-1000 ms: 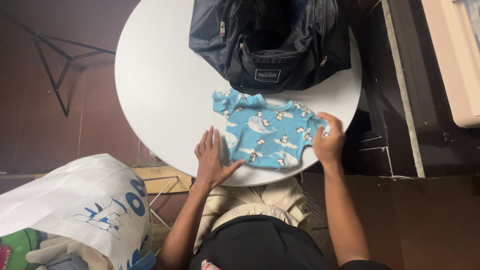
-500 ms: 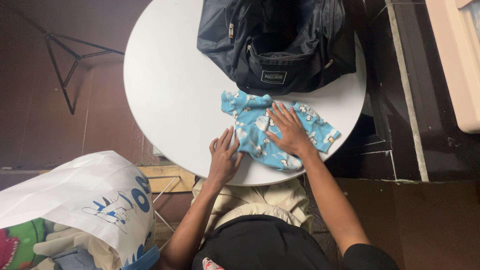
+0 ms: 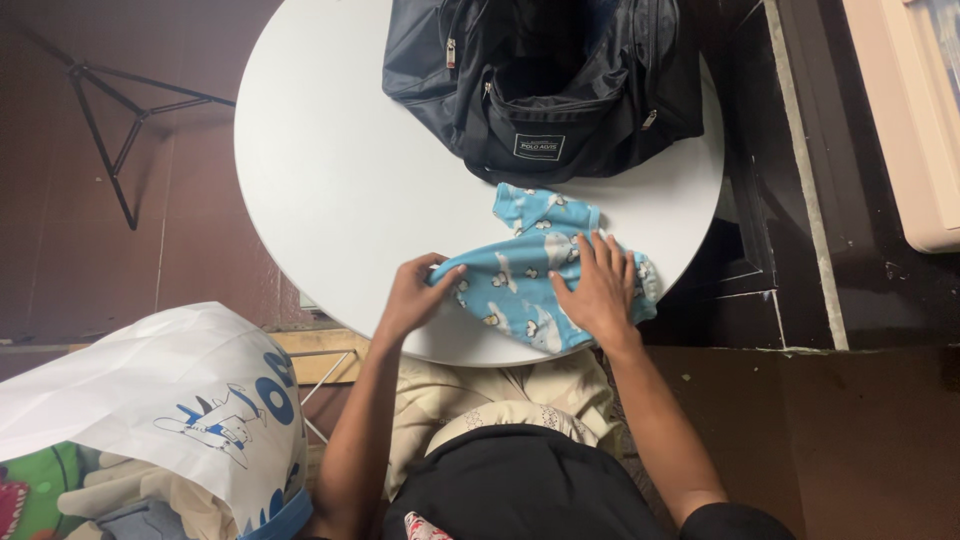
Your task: The person takes several items of clothing from a bag, folds them one at a time on a table, and places each folded item into a large duffel bag.
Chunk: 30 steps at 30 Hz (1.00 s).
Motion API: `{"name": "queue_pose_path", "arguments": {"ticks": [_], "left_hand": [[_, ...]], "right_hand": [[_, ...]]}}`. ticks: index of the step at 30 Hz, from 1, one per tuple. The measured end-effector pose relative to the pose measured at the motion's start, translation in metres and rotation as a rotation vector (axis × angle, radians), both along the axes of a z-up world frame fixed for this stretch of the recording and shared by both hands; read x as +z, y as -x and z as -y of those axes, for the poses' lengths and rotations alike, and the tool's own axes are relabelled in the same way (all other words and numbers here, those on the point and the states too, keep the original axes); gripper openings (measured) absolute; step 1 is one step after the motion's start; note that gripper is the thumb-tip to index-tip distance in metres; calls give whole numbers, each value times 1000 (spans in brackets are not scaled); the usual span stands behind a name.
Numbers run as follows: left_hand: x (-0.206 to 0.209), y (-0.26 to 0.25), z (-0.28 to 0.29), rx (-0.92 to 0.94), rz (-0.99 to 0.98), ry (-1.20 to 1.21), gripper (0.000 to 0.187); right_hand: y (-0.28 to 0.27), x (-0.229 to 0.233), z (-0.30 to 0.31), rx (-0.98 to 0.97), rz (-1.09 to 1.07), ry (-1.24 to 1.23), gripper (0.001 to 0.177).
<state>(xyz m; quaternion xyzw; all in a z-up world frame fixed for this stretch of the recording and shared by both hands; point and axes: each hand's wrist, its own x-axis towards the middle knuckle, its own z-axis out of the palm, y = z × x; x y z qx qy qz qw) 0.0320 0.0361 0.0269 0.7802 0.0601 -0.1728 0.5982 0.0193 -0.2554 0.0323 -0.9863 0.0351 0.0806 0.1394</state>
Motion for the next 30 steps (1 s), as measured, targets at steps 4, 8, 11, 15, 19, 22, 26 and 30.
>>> {"name": "queue_pose_path", "arguments": {"ticks": [4, 8, 11, 15, 19, 22, 26, 30], "left_hand": [[23, -16, -16, -22, 31, 38, 34], [26, -26, -35, -134, 173, 205, 50], [14, -29, -38, -115, 154, 327, 45], [16, -32, -35, 21, -92, 214, 47], [32, -32, -33, -107, -138, -128, 69], [20, -36, -27, -204, 203, -158, 72], [-7, -59, -10, 40, 377, -52, 71], [-23, -63, 8, 366, 555, -111, 85]], "right_hand": [[-13, 14, -9, -21, 127, -63, 57], [-49, 0, -14, 162, 350, -342, 40], [-67, -13, -19, 285, 268, -371, 38], [-62, -22, -17, 212, 193, -194, 56], [-41, -29, -6, -10, 180, -103, 72], [-41, -35, 1, -50, 187, -90, 77], [-63, -44, 0, -119, 142, -58, 77], [-79, -50, -3, -164, 203, -43, 79]]}}
